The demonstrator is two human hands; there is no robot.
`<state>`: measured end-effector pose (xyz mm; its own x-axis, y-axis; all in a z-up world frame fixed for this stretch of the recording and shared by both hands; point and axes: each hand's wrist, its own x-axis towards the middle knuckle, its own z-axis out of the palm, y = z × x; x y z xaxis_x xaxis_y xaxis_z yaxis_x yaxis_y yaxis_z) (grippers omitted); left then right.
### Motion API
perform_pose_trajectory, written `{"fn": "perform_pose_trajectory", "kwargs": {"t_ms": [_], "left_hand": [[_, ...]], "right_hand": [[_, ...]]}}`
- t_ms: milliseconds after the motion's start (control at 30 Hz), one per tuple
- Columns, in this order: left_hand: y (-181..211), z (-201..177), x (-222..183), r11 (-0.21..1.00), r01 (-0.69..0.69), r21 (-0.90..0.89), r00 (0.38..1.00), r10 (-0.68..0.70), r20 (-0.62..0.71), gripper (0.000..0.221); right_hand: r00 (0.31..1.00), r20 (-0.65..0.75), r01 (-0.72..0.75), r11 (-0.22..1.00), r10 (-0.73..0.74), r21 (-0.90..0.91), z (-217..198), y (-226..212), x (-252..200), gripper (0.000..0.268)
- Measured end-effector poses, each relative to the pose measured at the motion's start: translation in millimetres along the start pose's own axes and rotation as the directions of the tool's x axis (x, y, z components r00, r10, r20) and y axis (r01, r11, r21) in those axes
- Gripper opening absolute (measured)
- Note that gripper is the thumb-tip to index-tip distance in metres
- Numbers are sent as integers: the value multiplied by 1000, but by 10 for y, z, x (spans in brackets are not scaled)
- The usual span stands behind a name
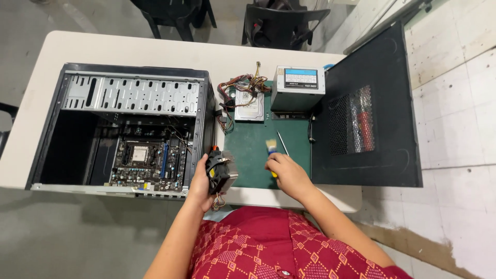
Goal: Cleaning a CPU cooler with a brush and installing it onto a motherboard inside a computer case.
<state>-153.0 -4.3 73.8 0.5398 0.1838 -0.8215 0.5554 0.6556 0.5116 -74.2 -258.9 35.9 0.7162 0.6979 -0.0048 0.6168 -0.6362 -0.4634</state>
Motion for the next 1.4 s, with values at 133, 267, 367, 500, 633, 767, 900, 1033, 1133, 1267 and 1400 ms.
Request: {"fn": "perform_pose_trajectory", "kwargs": {"t_ms": [133, 267, 367, 500, 633, 767, 900, 1033, 1133, 1267, 1400], "left_hand": [[139, -229, 140, 998, 0, -57, 999, 2, 35, 70], [307, -658, 455, 991, -14, -130, 996, 24, 81, 64], [755, -918, 339, 985, -63, -162, 989, 83, 121, 65], [1562, -1170, -268, 985, -128, 118, 990, 121, 70, 76], [1777, -2226, 374, 734, -304, 608, 952, 251, 173, 79], [2140, -2639, 432, 612, -451, 650, 889, 378, 261, 75], [2650, -2763, 310, 481, -441, 758, 897, 239, 371, 92], [2670, -2863, 854, 373, -434, 820, 901, 179, 396, 97], [2567, -2872, 1217, 320, -438, 840, 899, 165, 406, 97], [2552, -2750, 1286, 309, -378, 873, 924, 71, 375, 102], [2320, -2758, 1713, 295, -371, 880, 924, 23, 382, 99]], "right_hand": [[999, -43, 7, 993, -12, -118, 541, 134, 194, 6], [966, 188, -133, 967, 175, -218, 726, 22, 420, 33], [840, 404, -247, 918, 363, -310, 787, -28, 669, 70], [853, 301, -381, 903, 427, -201, 616, -442, 1058, 63], [992, -47, -125, 988, 121, -95, 382, -1304, 1656, 42], [932, -338, 164, 983, -128, 79, 398, -2241, 2266, 14], [990, 140, -41, 981, 15, 188, 506, -2965, 2723, 61], [913, 393, -226, 937, 108, 267, 819, -3030, 3020, 113], [897, 439, -209, 927, 54, 313, 1094, -2805, 3128, 114], [878, 473, -259, 902, 71, 346, 1460, -2325, 3242, 107], [836, 536, -310, 908, 119, 283, 1721, -2028, 3214, 108]]}}
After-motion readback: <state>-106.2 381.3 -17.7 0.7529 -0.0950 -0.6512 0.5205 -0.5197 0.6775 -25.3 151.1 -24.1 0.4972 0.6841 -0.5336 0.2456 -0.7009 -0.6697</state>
